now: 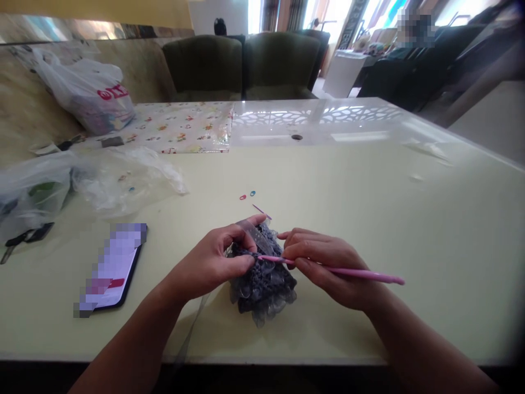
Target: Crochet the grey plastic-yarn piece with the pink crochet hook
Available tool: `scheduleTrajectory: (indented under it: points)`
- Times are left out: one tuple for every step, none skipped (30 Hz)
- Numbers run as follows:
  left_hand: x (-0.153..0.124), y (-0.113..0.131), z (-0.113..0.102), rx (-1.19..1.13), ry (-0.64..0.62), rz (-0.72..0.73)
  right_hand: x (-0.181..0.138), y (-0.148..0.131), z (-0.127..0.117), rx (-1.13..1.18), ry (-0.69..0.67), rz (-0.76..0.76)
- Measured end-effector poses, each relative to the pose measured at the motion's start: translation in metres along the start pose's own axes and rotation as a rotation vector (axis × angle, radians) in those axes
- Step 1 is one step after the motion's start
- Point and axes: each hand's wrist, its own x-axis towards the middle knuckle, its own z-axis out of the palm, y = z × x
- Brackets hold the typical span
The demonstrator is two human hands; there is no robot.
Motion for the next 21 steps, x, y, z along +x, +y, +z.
scheduleTrajectory:
  points:
    - [0.000,0.002,0.001,0.039,0.011,0.015,0.000,0.000,0.000,-0.010,-0.005,-0.004]
    - [-0.001,0.004,0.001,0.077,0.023,0.027,0.000,-0.001,0.000,-0.024,-0.012,-0.010]
    - [-0.001,0.005,0.003,0.112,0.037,0.036,0.000,-0.001,0.000,-0.041,-0.020,-0.022]
    - [-0.001,0.006,0.004,0.143,0.052,0.043,0.000,-0.001,0.000,-0.060,-0.027,-0.035]
    - [-0.001,0.007,0.006,0.168,0.069,0.050,0.000,-0.001,0.000,-0.080,-0.028,-0.051]
    - [-0.002,0.007,0.007,0.188,0.087,0.058,0.001,-0.001,0.000,-0.099,-0.026,-0.066]
    - [-0.002,0.007,0.009,0.207,0.104,0.065,0.001,-0.001,0.001,-0.120,-0.024,-0.079]
    - [-0.002,0.007,0.010,0.226,0.118,0.072,0.001,-0.001,0.001,-0.143,-0.020,-0.091]
    - [-0.002,0.007,0.011,0.244,0.131,0.078,0.002,-0.001,0.001,-0.168,-0.020,-0.101]
    - [-0.003,0.006,0.012,0.260,0.143,0.085,0.002,-0.001,0.002,-0.195,-0.021,-0.108]
    - [-0.003,0.006,0.013,0.274,0.158,0.090,0.002,0.000,0.003,-0.224,-0.019,-0.116]
    - [-0.002,0.005,0.013,0.283,0.174,0.096,0.001,0.000,0.005,-0.255,-0.013,-0.125]
    - [-0.002,0.005,0.014,0.287,0.192,0.101,0.001,0.001,0.006,-0.286,-0.002,-0.137]
    - [-0.002,0.004,0.015,0.288,0.212,0.106,0.001,0.001,0.008,-0.316,0.014,-0.150]
    - [-0.001,0.004,0.015,0.287,0.232,0.107,0.001,0.002,0.010,-0.343,0.035,-0.163]
    - [0.000,0.004,0.016,0.285,0.251,0.108,0.001,0.002,0.013,-0.367,0.057,-0.175]
    - [0.000,0.003,0.016,0.282,0.269,0.108,0.002,0.002,0.015,-0.387,0.077,-0.182]
    - [0.001,0.003,0.017,0.276,0.283,0.109,0.002,0.003,0.016,-0.405,0.096,-0.185]
    - [0.001,0.003,0.018,0.265,0.295,0.109,0.002,0.003,0.018,-0.421,0.111,-0.185]
    - [0.001,0.003,0.019,0.252,0.303,0.109,0.003,0.004,0.019,-0.435,0.122,-0.183]
    - [0.001,0.002,0.020,0.241,0.307,0.108,0.003,0.004,0.020,-0.447,0.128,-0.181]
